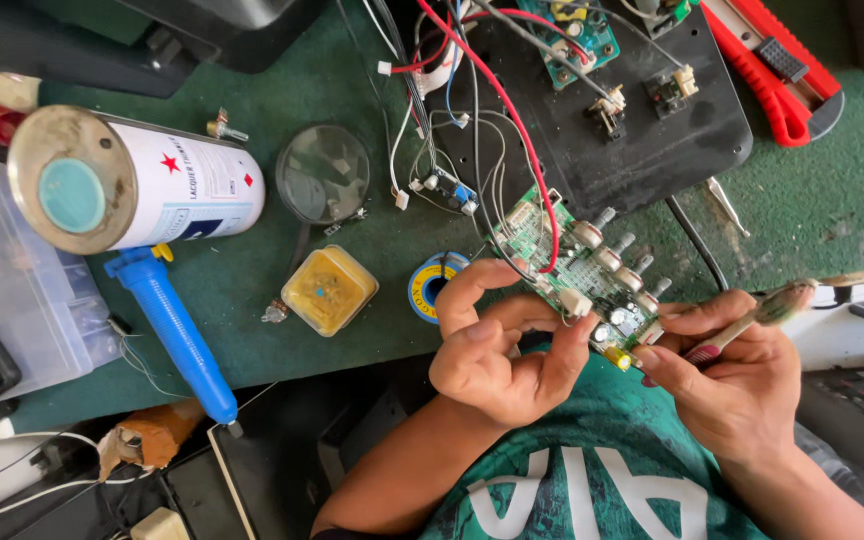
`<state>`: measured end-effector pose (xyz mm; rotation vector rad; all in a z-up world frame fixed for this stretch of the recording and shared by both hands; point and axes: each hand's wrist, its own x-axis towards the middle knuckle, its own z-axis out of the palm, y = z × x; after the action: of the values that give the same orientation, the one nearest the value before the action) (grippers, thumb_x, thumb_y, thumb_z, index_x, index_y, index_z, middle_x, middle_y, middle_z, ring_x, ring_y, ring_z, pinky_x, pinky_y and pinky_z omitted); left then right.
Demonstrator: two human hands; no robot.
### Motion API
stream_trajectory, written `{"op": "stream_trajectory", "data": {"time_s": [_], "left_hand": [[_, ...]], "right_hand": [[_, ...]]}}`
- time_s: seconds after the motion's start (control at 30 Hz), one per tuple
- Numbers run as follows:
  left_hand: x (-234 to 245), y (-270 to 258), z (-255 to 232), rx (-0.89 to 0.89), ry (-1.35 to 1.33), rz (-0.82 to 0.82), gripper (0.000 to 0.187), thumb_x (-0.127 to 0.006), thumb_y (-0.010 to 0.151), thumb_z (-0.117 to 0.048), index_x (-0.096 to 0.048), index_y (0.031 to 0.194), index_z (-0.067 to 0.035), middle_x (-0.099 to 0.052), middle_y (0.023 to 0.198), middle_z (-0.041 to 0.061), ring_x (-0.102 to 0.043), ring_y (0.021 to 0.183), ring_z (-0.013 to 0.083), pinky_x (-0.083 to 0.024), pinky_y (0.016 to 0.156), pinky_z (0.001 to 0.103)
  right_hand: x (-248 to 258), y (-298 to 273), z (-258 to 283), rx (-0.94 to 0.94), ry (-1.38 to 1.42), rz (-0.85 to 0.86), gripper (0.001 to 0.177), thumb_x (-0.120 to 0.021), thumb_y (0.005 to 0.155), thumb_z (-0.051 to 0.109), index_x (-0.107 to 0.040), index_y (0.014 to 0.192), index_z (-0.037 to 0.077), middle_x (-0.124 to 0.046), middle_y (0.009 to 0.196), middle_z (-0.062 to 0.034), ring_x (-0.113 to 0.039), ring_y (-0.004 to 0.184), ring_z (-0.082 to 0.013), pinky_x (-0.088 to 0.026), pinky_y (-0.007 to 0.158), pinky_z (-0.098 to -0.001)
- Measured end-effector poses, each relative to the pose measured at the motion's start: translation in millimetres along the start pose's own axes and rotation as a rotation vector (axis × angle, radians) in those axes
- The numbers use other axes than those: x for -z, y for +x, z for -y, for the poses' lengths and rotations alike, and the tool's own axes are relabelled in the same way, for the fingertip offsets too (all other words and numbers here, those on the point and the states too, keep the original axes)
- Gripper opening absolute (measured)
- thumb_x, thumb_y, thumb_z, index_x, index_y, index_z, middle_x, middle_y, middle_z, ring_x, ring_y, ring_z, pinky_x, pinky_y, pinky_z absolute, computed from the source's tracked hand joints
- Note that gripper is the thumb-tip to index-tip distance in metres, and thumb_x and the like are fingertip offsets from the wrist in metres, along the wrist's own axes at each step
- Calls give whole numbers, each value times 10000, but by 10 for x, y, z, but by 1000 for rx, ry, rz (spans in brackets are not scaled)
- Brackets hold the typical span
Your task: The person cleans a green circuit board by first dipping a toothbrush into a can of blue liquid and then scrubbing the board's components. They later use a magnifying glass to closely inspect the board's surface.
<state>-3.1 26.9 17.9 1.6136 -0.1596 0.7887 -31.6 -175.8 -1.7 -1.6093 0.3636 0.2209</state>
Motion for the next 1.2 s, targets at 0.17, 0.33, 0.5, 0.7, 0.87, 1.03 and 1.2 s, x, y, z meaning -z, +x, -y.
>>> {"op": "stream_trajectory", "data": {"time_s": [0.17, 0.33, 0.5, 0.7, 0.87, 1.03, 1.2], "left_hand": [[4, 34, -5, 19, 10, -12, 701, -766, 960, 77, -289, 1388, -207, -460, 1356, 333, -691, 595, 215, -585, 502, 251], [17, 47, -46, 32, 6, -5, 688, -752, 970, 77, -298, 1401, -208, -438, 1387, 320, -691, 588, 204, -599, 514, 258], [43, 136, -121, 21, -142, 26, 581, -625, 970, -7, -297, 1387, -243, -373, 1459, 358, -720, 558, 290, -626, 557, 371], [128, 178, -221, 343, -293, 229, 332, -554, 1056, -76, -304, 1270, -121, -630, 790, 204, -718, 676, 268, -588, 769, 367], [128, 238, -256, 550, -312, 404, 653, -624, 1043, -258, -333, 1510, 93, -539, 1553, 320, -682, 1285, 344, -669, 881, 371], [33, 353, -304, 631, -578, 438, 838, -575, 1084, -169, -24, 1692, 3, -288, 1727, 333, -314, 1651, 422, -356, 1360, 544], [61, 209, -144, 615, -497, 284, 989, -753, 992, -181, -68, 1683, -1, -417, 1632, 312, -469, 1528, 425, -381, 1320, 592]], "right_hand": [[-34, -15, 30, 14, 13, 19, 378, -868, 740, 55, -632, 1026, -19, -772, 1122, -196, -710, 604, -230, -641, 573, -301], [-64, -11, 103, 0, 90, 45, 351, -849, 775, 58, -631, 1040, -13, -744, 932, -186, -681, 536, -223, -630, 492, -288], [-116, 16, 215, -22, 275, 65, 329, -841, 795, 56, -609, 1027, 23, -704, 733, -164, -657, 461, -221, -608, 404, -286], [-151, 58, 353, 56, 374, 53, 321, -839, 800, 30, -611, 1026, 52, -690, 665, -95, -625, 415, -150, -570, 401, -221], [-64, 133, 460, 29, 315, 169, 291, -865, 799, 35, -646, 985, -10, -726, 657, -143, -654, 512, -142, -558, 470, -225], [-43, 306, 681, -24, 333, 261, 241, -852, 812, 18, -672, 971, 7, -692, 686, -110, -556, 470, -122, -481, 411, -236], [-33, 399, 796, -104, 268, 344, 225, -876, 826, 73, -742, 999, 23, -720, 640, -78, -533, 457, -80, -445, 333, -236]]}}
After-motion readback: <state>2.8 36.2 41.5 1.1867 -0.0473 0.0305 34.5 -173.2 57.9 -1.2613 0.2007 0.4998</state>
